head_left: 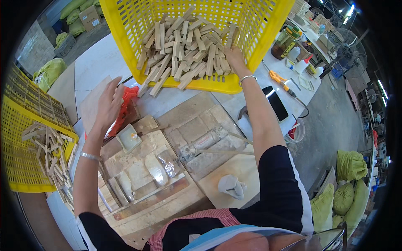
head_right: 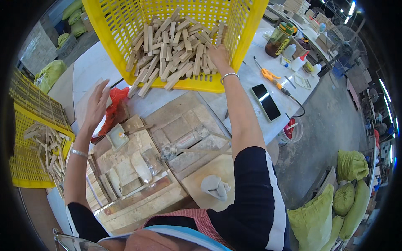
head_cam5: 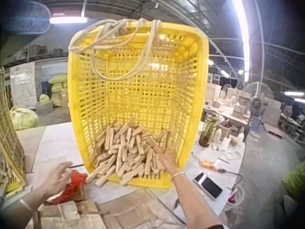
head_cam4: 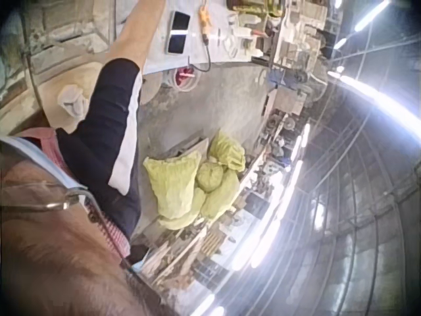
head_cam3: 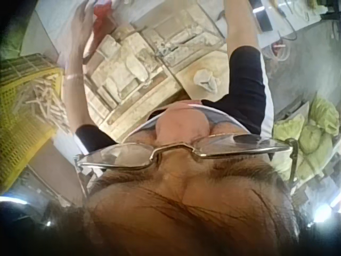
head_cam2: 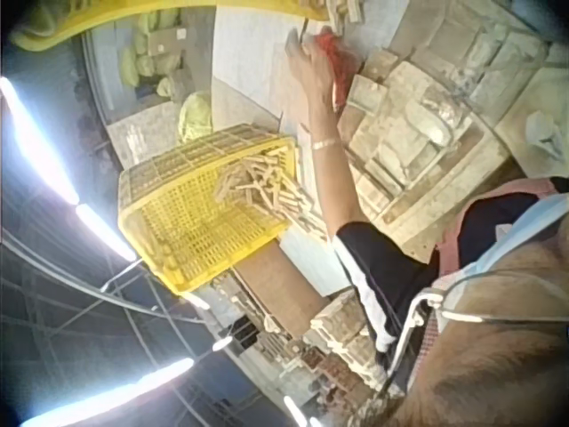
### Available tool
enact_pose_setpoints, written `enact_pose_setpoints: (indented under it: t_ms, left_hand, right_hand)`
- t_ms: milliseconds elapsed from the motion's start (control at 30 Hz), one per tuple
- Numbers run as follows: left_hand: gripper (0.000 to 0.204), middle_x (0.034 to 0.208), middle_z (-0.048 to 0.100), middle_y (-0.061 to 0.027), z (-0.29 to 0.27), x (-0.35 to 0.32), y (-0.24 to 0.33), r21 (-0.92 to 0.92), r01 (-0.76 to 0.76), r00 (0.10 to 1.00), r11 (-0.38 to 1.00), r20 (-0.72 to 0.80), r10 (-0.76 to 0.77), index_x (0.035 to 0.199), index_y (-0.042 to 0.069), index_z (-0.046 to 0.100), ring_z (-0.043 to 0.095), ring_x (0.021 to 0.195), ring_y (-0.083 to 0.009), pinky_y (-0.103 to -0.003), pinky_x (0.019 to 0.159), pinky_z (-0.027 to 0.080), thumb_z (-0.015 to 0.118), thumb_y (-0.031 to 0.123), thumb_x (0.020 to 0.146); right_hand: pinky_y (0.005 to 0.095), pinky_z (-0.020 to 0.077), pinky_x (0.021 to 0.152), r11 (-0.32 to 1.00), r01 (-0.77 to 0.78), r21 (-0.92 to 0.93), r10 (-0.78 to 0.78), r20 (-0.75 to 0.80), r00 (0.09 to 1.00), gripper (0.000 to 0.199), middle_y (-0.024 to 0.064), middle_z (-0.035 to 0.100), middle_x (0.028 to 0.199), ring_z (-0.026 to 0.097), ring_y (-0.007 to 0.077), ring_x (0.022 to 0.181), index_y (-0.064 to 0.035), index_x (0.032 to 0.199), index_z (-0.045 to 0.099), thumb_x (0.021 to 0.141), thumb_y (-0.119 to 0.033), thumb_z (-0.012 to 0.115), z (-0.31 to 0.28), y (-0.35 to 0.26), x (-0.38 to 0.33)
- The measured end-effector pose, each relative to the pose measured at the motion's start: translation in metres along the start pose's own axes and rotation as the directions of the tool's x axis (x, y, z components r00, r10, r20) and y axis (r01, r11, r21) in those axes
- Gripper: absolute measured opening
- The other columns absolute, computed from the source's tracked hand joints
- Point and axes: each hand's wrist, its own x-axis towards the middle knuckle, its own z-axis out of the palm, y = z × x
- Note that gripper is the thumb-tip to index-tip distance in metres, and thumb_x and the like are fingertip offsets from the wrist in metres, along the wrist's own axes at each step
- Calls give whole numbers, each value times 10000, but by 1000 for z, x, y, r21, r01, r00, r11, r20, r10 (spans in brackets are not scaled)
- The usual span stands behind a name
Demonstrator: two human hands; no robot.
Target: Applying glue to wood slats and assembling them into a larger structure.
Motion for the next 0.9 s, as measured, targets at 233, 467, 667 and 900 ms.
enact_pose_setpoints:
  t_ms: [233,467,667,900]
  left_hand:
    - [468,1264,540,-228,74,124,-21,17,-29,993,999,-110,30,1264,-11,523,541,1139,-379,-421,985,410,444,351,977]
    - [604,1253,499,-330,104,196,-15,122,-76,966,990,-236,104,1300,-37,466,489,1177,-453,-458,1011,387,464,424,909]
    - [726,1283,468,-355,122,222,-11,233,-10,973,972,-222,63,1278,-56,487,482,1188,-466,-462,1017,391,492,527,846]
    - [847,1218,532,-328,132,218,-9,389,32,993,921,-115,14,1268,-129,442,573,1104,-396,-445,963,449,553,581,819]
  right_hand:
    - [425,372,1045,958,-8,-285,-33,-138,990,660,279,521,1292,497,387,1224,57,1295,489,868,-444,549,39,32,35]
    - [501,332,1056,929,-2,-370,-73,-189,979,750,296,497,1313,457,464,1226,65,1290,496,884,-564,457,50,26,64]
    - [496,331,1051,785,60,-617,-20,71,997,702,277,517,1301,420,426,1277,59,1332,452,903,-496,451,31,-5,64]
    - [479,364,1034,927,45,-371,-58,-25,998,695,234,559,1285,497,384,1234,-27,1351,479,918,-565,398,60,44,95]
